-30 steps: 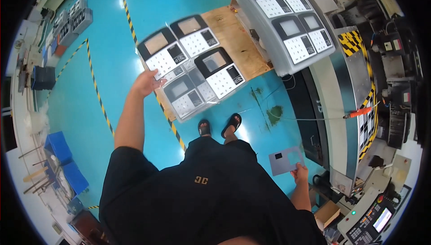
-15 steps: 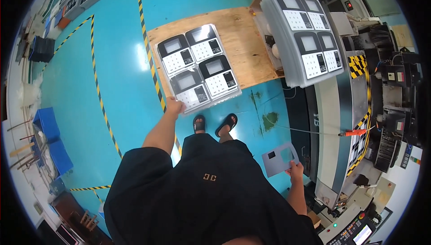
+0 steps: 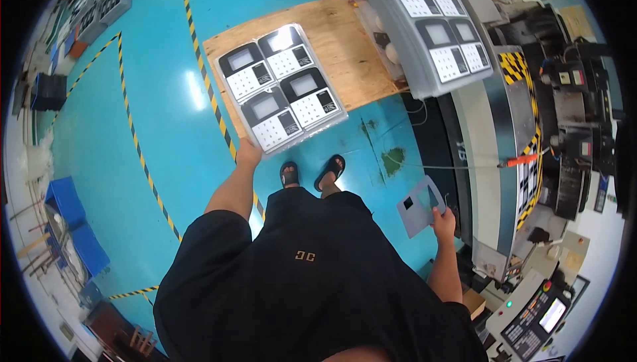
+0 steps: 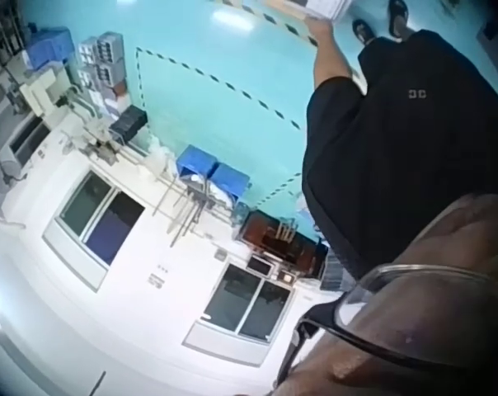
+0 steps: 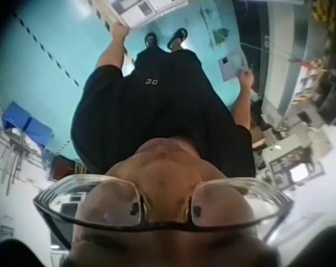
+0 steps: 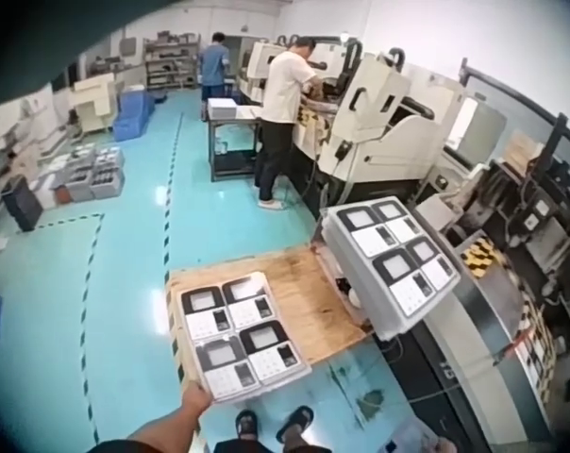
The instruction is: The person sprays a machine bed with an air gun, peels a plastic film from a panel, and measures a panel with a dial caliper. They then place the panel on a stack and press buttons on the machine's control console.
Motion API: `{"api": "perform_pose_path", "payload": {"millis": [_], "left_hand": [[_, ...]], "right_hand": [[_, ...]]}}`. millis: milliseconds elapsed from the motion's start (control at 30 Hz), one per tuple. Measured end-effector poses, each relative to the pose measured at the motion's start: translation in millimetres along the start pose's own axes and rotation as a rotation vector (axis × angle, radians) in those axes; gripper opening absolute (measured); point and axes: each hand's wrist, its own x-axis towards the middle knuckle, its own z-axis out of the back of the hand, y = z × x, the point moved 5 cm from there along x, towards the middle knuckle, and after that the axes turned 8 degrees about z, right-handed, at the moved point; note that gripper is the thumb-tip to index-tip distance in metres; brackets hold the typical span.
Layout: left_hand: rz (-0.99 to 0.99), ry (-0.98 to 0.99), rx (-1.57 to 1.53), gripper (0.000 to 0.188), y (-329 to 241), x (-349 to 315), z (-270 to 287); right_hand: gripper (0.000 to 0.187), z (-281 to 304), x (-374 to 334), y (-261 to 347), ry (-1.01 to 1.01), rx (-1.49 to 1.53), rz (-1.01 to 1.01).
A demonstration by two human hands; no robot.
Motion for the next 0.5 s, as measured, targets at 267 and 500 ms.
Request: {"api": "perform_pose_path", "payload": {"millis": [267,500], "left_hand": [[-0.331,-0.046,0.255,0.041,-38.8,-41.3,9.4],[-0.272,1.265,-0.439,0.041,-179.2,-246.9,-2.9]], "right_hand": [[0.030,0.5,-28.0,97.7,-0.074,0.468,0.144],[0.038,-4.0,-43.8,187.5,0.253,1.164,0.150]]}}
